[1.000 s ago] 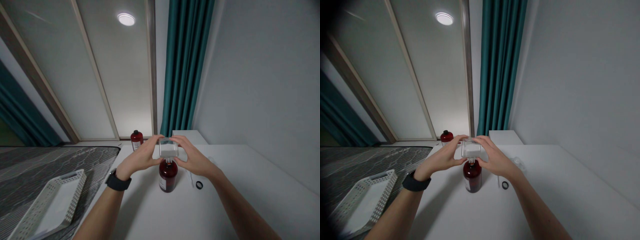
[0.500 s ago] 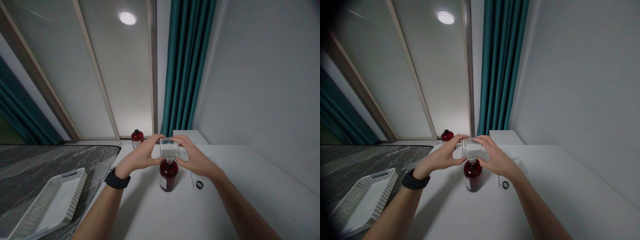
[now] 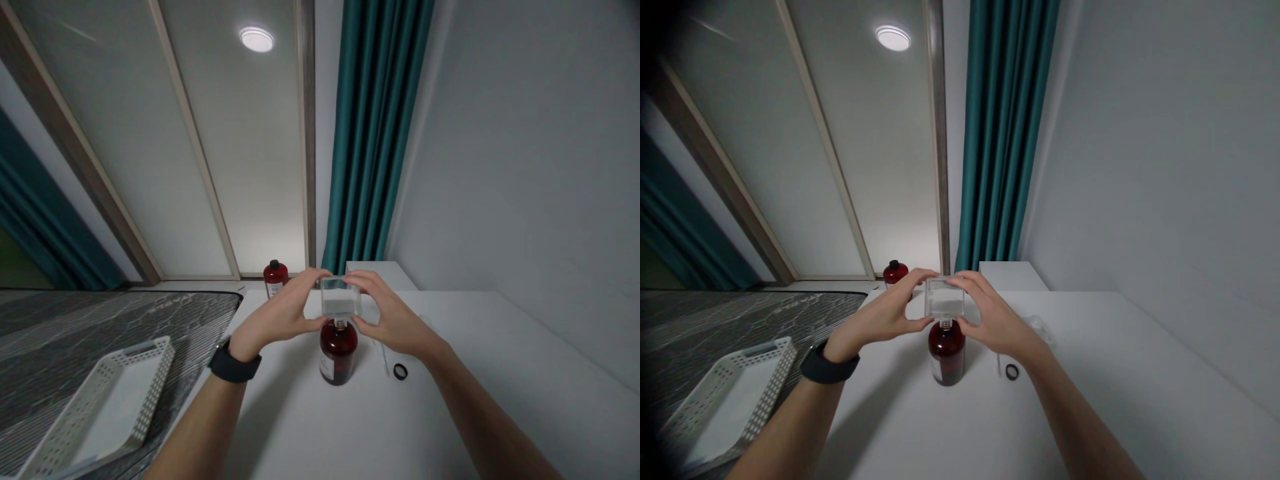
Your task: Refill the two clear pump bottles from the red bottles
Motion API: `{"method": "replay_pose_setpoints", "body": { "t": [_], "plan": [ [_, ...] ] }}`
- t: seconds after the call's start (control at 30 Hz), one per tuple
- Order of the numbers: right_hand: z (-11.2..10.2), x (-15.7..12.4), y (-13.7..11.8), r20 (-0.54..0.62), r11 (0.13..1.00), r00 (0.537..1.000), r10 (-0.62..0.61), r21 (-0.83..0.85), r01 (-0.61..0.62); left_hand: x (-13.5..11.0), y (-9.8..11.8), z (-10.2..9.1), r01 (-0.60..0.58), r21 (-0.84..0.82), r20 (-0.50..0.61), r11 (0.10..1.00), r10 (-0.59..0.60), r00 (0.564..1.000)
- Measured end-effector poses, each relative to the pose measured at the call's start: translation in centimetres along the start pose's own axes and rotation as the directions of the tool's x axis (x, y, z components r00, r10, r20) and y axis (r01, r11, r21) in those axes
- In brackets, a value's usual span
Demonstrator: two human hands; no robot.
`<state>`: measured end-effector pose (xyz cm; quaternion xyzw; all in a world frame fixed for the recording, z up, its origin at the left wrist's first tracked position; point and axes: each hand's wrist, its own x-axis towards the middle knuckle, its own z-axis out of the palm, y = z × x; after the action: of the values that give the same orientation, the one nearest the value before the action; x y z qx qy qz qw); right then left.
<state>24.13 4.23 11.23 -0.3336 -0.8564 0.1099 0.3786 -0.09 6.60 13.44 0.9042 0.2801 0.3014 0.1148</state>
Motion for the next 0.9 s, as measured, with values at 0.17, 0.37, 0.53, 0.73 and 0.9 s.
{"method": "replay_pose_setpoints", "body": {
  "t": [0.17, 0.37, 0.53, 0.73, 0.9],
  "plan": [
    [-0.08, 0.05, 0.02, 0.002, 1.000, 1.000, -0.001, -0.014, 0.001, 0.03, 0.16, -0.09, 0.004, 0.011, 0.014, 1.000, -0.004, 1.000],
    [-0.34, 0.09, -0.25, 0.011, 1.000, 1.000, -0.007, -0.013, 0.007, 0.04, 0.42, -0.22, -0.004, 0.021, 0.009, 1.000, 0.004, 1.000],
    [-0.38, 0.12, -0.18, 0.024, 1.000, 1.000, -0.006, -0.010, 0.007, 0.08, 0.20, -0.16, -0.024, 0.026, 0.011, 0.999, 0.024, 1.000],
    [-0.70, 0.09, -0.55, 0.044, 1.000, 0.999, -0.015, -0.006, 0.015, 0.11, -0.02, -0.03, -0.039, 0.032, 0.011, 0.999, 0.039, 0.999],
    [-0.86, 0.06, -0.84, 0.035, 1.000, 0.999, -0.018, -0.001, 0.018, 0.10, 0.21, -0.14, -0.035, 0.028, 0.016, 0.999, 0.034, 0.999]
  ]
}}
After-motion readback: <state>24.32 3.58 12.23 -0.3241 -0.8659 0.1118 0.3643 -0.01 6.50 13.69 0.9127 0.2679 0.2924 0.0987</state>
